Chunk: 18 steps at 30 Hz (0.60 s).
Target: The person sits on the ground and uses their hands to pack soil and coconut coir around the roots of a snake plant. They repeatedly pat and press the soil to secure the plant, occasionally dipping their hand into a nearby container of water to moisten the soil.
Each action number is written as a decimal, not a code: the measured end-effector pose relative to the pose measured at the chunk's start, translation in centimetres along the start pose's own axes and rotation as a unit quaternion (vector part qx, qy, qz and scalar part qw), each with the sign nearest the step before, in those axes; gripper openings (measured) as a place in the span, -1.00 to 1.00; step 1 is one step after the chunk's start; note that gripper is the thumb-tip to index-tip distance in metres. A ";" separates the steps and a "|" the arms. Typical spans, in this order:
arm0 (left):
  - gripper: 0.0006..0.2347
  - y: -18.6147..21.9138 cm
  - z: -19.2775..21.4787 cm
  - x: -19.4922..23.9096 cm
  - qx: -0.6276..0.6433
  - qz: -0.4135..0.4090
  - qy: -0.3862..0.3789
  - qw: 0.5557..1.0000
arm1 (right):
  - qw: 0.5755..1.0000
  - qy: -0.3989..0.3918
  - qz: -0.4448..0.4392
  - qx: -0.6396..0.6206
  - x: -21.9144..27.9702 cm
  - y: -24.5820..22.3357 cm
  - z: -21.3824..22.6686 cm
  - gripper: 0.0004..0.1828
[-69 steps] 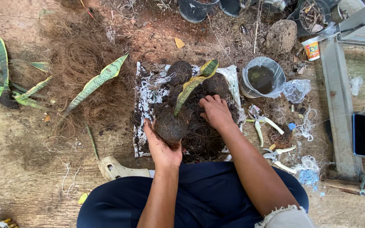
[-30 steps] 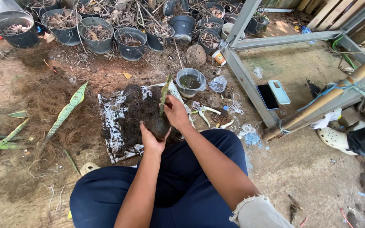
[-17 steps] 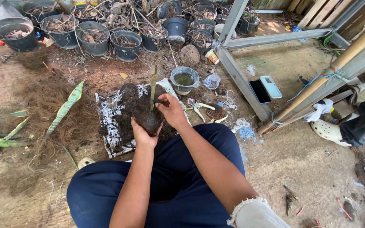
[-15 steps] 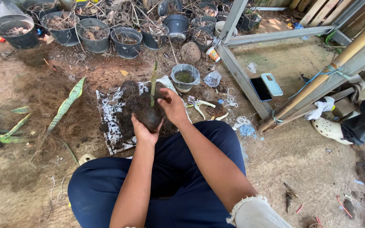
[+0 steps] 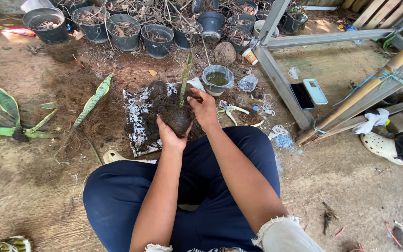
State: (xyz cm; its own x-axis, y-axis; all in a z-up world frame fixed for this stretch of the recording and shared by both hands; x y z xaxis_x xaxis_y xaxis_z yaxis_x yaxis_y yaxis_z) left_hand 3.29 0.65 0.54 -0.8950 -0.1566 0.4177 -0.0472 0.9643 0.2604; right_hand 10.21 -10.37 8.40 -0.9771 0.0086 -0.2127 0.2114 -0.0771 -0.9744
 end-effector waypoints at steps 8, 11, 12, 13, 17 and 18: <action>-0.49 0.8 -1.3 2.1 0.010 -0.024 0.009 1.000 | 0.998 0.014 -0.034 -0.060 0.6 -1.2 0.0 -0.59; -0.50 0.9 -1.9 3.1 0.021 -0.035 0.008 0.999 | 0.995 0.009 -0.021 -0.092 0.9 -1.1 -0.1 -0.65; -0.50 1.0 -2.2 3.4 0.026 -0.038 0.007 0.999 | 0.996 0.011 -0.013 -0.086 1.0 -1.3 -0.2 -0.66; -0.50 1.0 -2.5 3.8 0.032 -0.045 0.001 0.998 | 0.997 0.013 -0.004 -0.080 1.0 -1.6 -0.2 -0.67; -0.51 1.0 -3.3 5.0 0.042 -0.059 0.018 0.997 | 0.996 0.000 -0.015 -0.093 1.7 -2.9 -0.5 -0.65; -0.51 1.2 -3.1 5.1 0.041 -0.062 0.035 0.997 | 0.995 -0.004 -0.021 -0.101 1.9 -3.4 -0.7 -0.67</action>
Point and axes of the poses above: each hand's wrist, its own x-axis away from the middle knuckle, its own z-axis out of the back of the hand, y = z × x, the point moved 5 cm from there along -x, towards the middle knuckle, and after that the axes turned 7 degrees about y, right-handed, at the moved point
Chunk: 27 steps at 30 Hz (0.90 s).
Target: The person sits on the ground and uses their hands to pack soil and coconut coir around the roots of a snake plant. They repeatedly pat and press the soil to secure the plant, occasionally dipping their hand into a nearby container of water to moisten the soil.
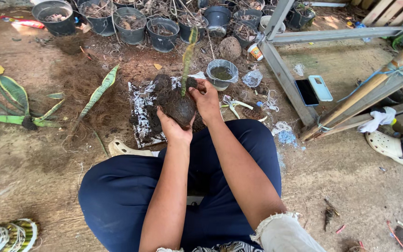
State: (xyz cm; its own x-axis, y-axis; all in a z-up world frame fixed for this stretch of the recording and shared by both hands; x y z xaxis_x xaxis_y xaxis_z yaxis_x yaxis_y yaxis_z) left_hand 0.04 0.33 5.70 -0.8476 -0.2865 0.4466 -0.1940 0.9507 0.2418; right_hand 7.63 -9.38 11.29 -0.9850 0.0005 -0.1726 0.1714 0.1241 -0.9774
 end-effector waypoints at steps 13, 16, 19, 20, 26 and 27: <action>-0.52 0.1 0.9 -0.6 0.016 -0.019 0.025 0.999 | 0.995 -0.071 0.067 -0.037 1.3 -2.5 -1.2 -0.74; -0.52 -0.4 0.1 -0.9 0.018 -0.012 0.022 1.000 | 0.997 -0.048 0.046 -0.027 0.4 -2.1 -1.0 -0.73; -0.54 -0.8 0.6 -1.0 0.006 -0.018 0.015 1.000 | 0.997 -0.057 0.049 -0.023 0.3 -1.6 -0.4 -0.76; -0.53 -0.9 0.4 -1.3 0.003 -0.021 0.015 1.000 | 0.998 -0.055 0.037 -0.016 -0.2 -1.5 -0.2 -0.76; -0.53 -0.5 1.2 -3.3 0.017 -0.005 0.048 0.999 | 0.996 -0.081 -0.029 -0.032 -2.4 -0.3 -0.1 -0.76; -0.53 -0.3 1.3 -3.6 0.016 -0.002 0.057 0.998 | 0.995 -0.084 -0.047 -0.027 -2.7 0.0 0.0 -0.76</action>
Point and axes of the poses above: each hand's wrist, its own x-axis away from the middle knuckle, its own z-axis out of the back of the hand, y = z × x, the point moved 5 cm from there along -x, towards the middle knuckle, and after that the axes turned 7 degrees about y, right-handed, at the moved point
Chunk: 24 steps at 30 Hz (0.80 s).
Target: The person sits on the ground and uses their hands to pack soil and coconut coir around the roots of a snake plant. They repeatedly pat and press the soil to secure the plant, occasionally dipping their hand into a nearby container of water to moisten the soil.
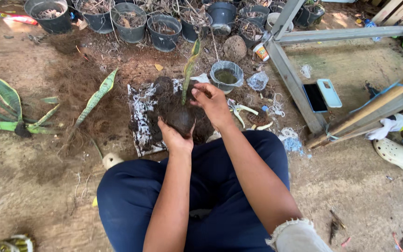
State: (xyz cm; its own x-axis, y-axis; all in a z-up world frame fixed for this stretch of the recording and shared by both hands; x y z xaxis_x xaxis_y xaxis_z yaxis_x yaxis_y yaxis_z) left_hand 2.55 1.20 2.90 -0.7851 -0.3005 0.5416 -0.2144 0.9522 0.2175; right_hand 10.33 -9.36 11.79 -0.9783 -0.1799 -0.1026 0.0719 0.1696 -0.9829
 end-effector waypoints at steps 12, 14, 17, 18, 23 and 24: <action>-0.56 2.1 -0.9 -4.0 0.030 0.021 0.006 0.999 | 0.972 -0.166 -0.018 0.168 -7.0 0.0 -2.1 -0.59; -0.54 3.6 -1.7 -4.9 0.008 0.014 0.030 0.999 | 0.975 -0.162 -0.029 0.148 -8.3 0.2 -2.8 -0.53; -0.51 4.9 -4.0 -6.2 -0.052 0.012 0.021 0.998 | 0.982 -0.148 -0.061 0.097 -9.6 0.6 -2.4 -0.48; -0.50 5.1 -4.4 -6.4 -0.077 0.012 0.015 0.997 | 0.983 -0.144 -0.064 0.095 -9.9 0.9 -2.0 -0.48; -0.55 5.0 -4.3 -7.2 -0.116 0.033 0.022 0.992 | 0.980 -0.099 -0.125 0.123 -10.4 3.9 0.6 -0.47; -0.56 4.5 -4.1 -7.4 -0.105 0.041 0.008 0.994 | 0.981 -0.086 -0.140 0.099 -10.6 4.4 0.9 -0.47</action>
Point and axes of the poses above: each hand's wrist, its own x-axis away from the middle knuckle, its own z-axis out of the back of the hand, y = z × x, the point moved 5 cm from there along -x, towards the middle knuckle, and after that the axes turned 7 degrees about y, right-handed, at the moved point
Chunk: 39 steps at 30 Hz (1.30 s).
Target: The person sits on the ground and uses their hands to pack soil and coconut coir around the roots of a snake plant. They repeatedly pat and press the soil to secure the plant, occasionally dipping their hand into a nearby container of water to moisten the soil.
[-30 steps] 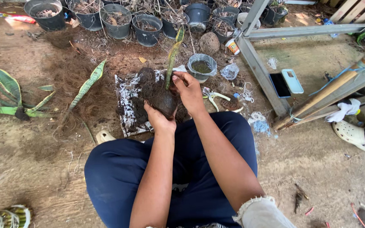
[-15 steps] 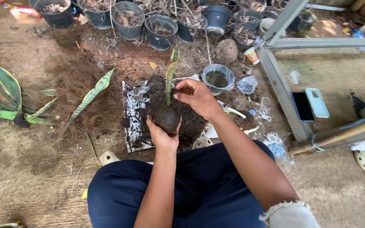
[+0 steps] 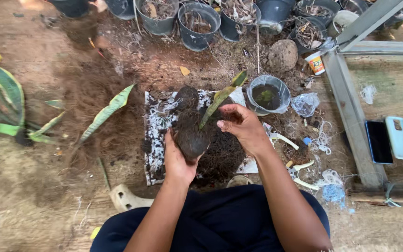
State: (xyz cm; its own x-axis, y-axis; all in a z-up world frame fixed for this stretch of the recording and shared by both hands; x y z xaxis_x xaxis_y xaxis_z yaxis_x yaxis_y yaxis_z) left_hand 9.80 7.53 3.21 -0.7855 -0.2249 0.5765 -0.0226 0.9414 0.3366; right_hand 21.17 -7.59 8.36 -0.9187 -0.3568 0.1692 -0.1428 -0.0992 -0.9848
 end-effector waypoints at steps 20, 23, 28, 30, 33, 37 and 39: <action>-0.57 -2.5 3.6 -1.1 0.020 0.054 0.141 0.988 | 0.965 0.008 0.127 0.229 2.1 -1.6 -3.6 -0.84; -0.57 -2.2 4.1 -0.6 0.008 0.046 0.141 0.989 | 0.952 -0.009 0.161 0.259 3.1 -1.9 -4.9 -0.85; -0.57 -2.5 4.9 -0.3 0.014 0.056 0.172 0.983 | 0.956 -0.034 0.136 0.256 4.1 -1.8 -5.5 -0.85; -0.55 -2.9 4.6 -0.2 0.018 0.061 0.156 0.986 | 0.954 -0.046 0.116 0.273 4.6 -1.9 -5.6 -0.81; -0.52 -3.5 4.0 0.0 0.006 0.065 0.148 0.987 | 0.950 -0.065 0.093 0.291 4.5 -2.5 -5.0 -0.78; -0.55 -4.0 5.4 0.1 -0.026 0.079 0.219 0.972 | 0.949 -0.073 0.122 0.283 4.8 -2.4 -4.3 -0.78; -0.56 -4.1 5.8 -0.3 -0.037 0.070 0.216 0.973 | 0.954 -0.085 0.117 0.262 4.7 -2.0 -4.1 -0.78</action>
State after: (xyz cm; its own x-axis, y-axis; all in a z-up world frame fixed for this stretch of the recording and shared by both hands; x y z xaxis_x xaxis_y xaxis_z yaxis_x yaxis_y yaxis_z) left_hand 6.55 5.21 -2.67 -0.4440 -0.1958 0.8744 0.1234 0.9532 0.2760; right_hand 15.63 -5.31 10.96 -0.8231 -0.5679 -0.0057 0.3043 -0.4326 -0.8487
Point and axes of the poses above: each hand's wrist, its own x-axis away from the middle knuckle, its own z-axis out of the back of the hand, y = z × x, the point moved 5 cm from there along -x, towards the middle knuckle, and after that the axes turned 7 degrees about y, right-handed, at the moved point
